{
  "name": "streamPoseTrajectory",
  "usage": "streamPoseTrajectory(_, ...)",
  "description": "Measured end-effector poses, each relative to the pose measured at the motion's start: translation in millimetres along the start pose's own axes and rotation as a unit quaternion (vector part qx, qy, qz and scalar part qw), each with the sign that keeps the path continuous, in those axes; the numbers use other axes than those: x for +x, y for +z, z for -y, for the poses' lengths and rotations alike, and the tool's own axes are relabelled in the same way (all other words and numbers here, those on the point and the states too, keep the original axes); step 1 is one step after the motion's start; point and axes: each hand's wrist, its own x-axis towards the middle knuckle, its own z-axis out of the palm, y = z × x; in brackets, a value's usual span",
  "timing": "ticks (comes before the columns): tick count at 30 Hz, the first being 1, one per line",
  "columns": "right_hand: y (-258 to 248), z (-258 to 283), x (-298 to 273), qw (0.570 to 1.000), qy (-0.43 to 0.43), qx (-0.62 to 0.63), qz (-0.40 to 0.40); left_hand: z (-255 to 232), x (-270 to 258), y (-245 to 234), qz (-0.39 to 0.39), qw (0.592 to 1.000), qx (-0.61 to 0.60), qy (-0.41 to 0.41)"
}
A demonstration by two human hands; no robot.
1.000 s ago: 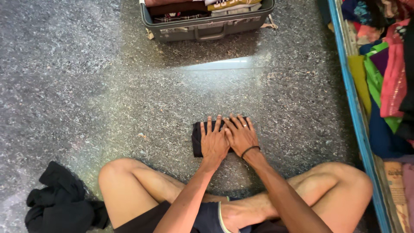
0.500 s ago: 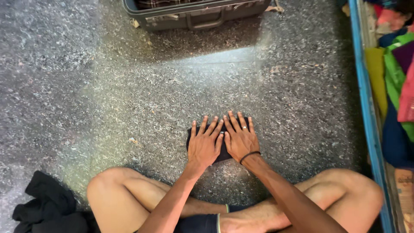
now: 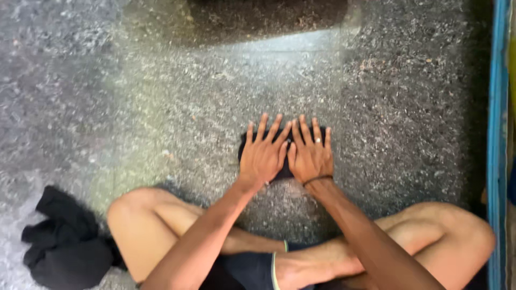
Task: The person folds a black sleeveless shirt by hand on the floor and then places it into an open suitcase with other clothes.
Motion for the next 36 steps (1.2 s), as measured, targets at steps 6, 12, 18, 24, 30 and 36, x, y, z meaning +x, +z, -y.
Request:
streamPoseTrajectory(6, 16, 3, 16, 0.998, 0.066, -0.024, 0.004, 9, 35, 1, 0.002, 0.997, 0.065, 0.048)
streamPoseTrajectory(12, 16, -5, 17, 0.998, 0.026, -0.046, 0.023, 2, 4, -3, -0.014, 0.997, 0.077, 0.013)
streamPoseTrajectory(18, 6, -7, 6, 0.999, 0.013, 0.037, -0.025, 7, -8, -4, 0.006, 1.0, 0.004, -0.03)
streamPoseTrajectory(24, 0, -6, 8, 0.998, 0.005, 0.048, -0.043, 9, 0, -10, -0.003, 1.0, -0.006, -0.028)
streamPoseTrajectory(30, 7, -4, 15, 0.999, 0.026, 0.018, -0.032, 5, 7, -8, 0.0, 0.999, 0.004, -0.044)
streamPoseTrajectory(36, 6, -8, 17, 0.998, 0.018, 0.036, -0.044, 12, 7, -1, 0.023, 0.999, -0.015, -0.029)
